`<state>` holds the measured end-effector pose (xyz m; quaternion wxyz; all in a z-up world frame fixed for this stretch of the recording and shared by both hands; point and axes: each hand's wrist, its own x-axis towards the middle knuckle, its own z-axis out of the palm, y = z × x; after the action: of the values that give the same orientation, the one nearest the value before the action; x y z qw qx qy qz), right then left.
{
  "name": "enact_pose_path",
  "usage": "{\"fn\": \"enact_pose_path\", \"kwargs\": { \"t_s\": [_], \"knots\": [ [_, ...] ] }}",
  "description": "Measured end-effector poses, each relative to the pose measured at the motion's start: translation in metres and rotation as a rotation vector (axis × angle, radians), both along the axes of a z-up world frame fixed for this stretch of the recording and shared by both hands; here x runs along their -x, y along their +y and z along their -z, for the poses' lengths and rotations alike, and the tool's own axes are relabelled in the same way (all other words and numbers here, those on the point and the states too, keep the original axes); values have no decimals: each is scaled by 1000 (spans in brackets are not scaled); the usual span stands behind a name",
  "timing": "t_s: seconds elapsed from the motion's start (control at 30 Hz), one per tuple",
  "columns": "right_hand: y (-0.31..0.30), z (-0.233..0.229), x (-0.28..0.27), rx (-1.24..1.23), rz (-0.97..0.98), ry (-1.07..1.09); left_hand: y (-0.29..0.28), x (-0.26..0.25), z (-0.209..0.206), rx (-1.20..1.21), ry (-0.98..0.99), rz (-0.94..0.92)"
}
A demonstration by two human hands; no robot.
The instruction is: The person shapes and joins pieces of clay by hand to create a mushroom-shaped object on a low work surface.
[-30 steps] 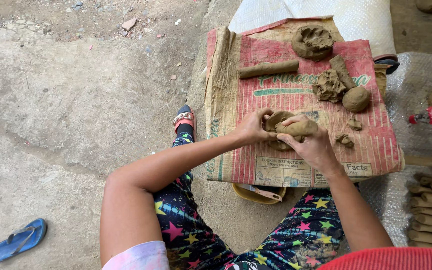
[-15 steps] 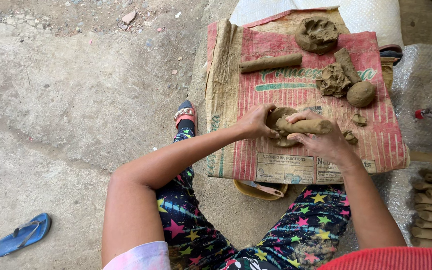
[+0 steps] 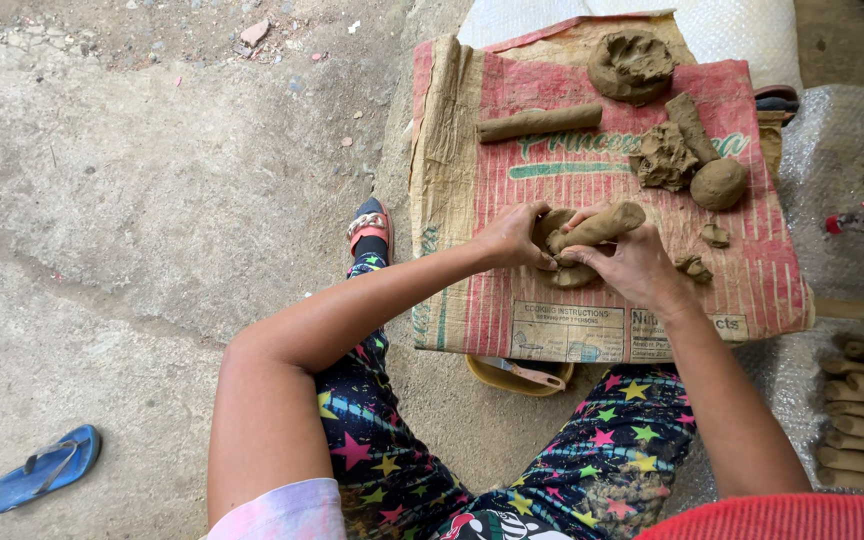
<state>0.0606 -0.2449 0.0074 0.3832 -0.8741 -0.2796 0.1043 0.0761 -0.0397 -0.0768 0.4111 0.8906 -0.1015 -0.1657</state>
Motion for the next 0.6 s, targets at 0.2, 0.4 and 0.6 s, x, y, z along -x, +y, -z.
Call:
{"fn": "enact_pose_path", "kwargs": {
  "t_s": [0.2,0.4,0.6],
  "knots": [
    [-4,-17,-1,-8,-145,21,-7,6,-7,-54,-13,-59],
    [-3,-7,1,25,-98,-85,-9,7,-8,-61,-30,-60],
    [0,1,14,-65,-11,-222,-10,12,-13,16,-81,-95]
  ]
}}
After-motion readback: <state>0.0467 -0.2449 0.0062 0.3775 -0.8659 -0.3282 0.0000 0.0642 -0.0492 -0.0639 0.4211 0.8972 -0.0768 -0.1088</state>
